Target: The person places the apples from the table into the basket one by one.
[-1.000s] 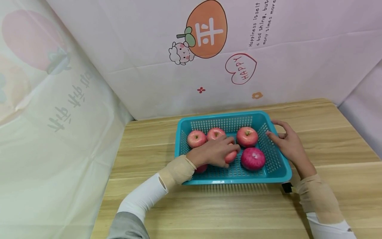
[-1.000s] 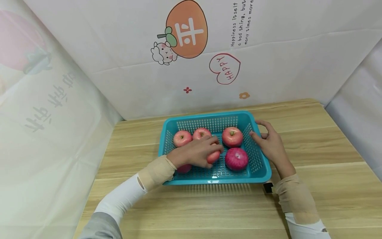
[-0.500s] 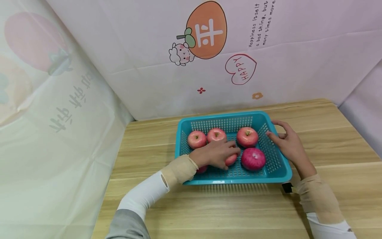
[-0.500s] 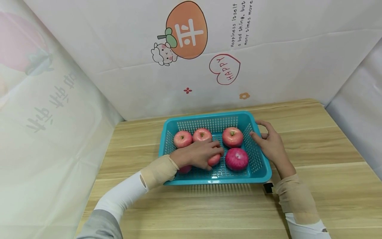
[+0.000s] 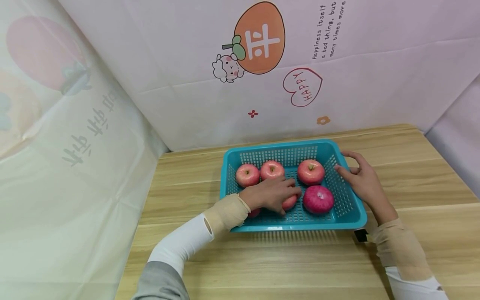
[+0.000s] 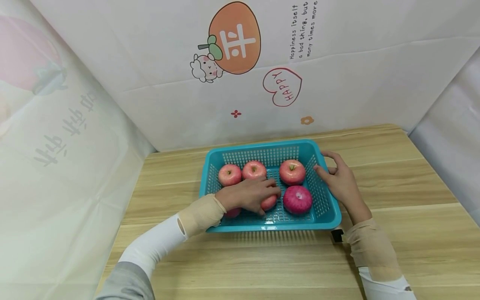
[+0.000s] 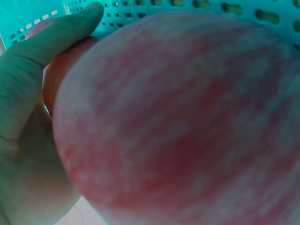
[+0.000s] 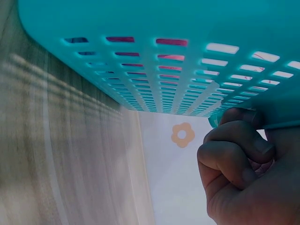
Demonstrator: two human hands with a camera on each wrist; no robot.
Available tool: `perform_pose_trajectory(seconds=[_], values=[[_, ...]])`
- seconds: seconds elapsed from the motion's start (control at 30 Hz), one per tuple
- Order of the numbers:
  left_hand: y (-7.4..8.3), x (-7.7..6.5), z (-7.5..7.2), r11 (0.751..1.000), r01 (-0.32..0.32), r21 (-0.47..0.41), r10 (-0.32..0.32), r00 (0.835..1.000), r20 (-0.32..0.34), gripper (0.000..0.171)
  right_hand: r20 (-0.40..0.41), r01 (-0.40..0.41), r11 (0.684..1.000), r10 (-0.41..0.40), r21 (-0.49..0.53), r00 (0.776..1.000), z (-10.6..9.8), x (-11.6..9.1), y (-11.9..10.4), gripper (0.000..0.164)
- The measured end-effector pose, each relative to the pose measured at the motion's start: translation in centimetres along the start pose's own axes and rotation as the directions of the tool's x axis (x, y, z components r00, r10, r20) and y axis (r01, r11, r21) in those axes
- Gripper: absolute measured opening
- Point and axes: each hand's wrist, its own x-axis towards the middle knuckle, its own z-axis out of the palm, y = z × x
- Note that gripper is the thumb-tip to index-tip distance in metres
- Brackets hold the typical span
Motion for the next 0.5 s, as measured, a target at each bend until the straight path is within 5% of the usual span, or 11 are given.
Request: perform_pose_trajectory(seconds=[0.5], values=[[0.20, 0.00, -0.71, 0.998, 0.050, -0.040, -0.048, 0.998, 0.043, 0.080, 0.001, -0.004, 1.000, 0.004, -0.010, 1.000, -0.13, 0.40, -0.09, 0.068]])
